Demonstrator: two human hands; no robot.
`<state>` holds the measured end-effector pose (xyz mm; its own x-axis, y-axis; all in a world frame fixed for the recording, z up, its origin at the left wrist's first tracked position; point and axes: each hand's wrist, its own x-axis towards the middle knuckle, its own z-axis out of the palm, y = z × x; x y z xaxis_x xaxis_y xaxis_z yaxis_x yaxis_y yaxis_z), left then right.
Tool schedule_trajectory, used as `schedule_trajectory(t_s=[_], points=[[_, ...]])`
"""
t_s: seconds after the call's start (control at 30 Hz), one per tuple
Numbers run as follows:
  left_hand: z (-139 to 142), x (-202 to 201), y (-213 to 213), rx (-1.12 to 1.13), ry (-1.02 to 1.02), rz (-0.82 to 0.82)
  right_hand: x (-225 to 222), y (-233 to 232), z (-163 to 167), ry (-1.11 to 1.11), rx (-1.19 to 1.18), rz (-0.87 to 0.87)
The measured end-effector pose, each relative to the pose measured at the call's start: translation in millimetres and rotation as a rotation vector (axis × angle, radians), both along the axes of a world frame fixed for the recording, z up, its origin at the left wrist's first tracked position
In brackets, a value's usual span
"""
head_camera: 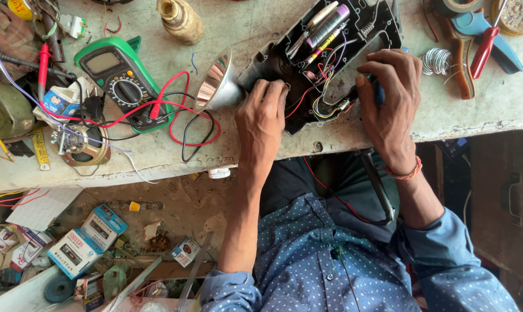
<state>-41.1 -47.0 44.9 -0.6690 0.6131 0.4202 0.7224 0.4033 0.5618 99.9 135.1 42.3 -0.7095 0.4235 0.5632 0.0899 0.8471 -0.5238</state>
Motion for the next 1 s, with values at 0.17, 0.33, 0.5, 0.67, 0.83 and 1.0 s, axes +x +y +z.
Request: schedule_trajectory(t_s=[0.17,0.33,0.5,0.67,0.83,1.0], points=[[3.0,2.1,-2.3,0.039,-0.014,0.001,6.2,6.9,-2.7,0.150,-0.056,-0.064],[4.0,1.7,-3.3,0.061,-0.035,0.001,26.3,26.0,0.8,0.171,0.095,-0.245],[2.0,2.9,-3.3,0.101,-0.054,0.004,49.1,34.8,-6.6,0.067,-0.038,-0.307],[-0.2,5.5,-5.6,0.139,-0.098,0.012,57.1,42.4,-15.6,-0.165,0.156,-0.369],[-3.0,4.4,-6.1,0.160,-0.085,0.024,56.3,44.2,-18.2,-0.194,0.113,-0.367],[-5.4,5.2,-6.4,0.167,-0.092,0.015,56.6,46.1,-17.9,-0.233,0.109,-0.359]])
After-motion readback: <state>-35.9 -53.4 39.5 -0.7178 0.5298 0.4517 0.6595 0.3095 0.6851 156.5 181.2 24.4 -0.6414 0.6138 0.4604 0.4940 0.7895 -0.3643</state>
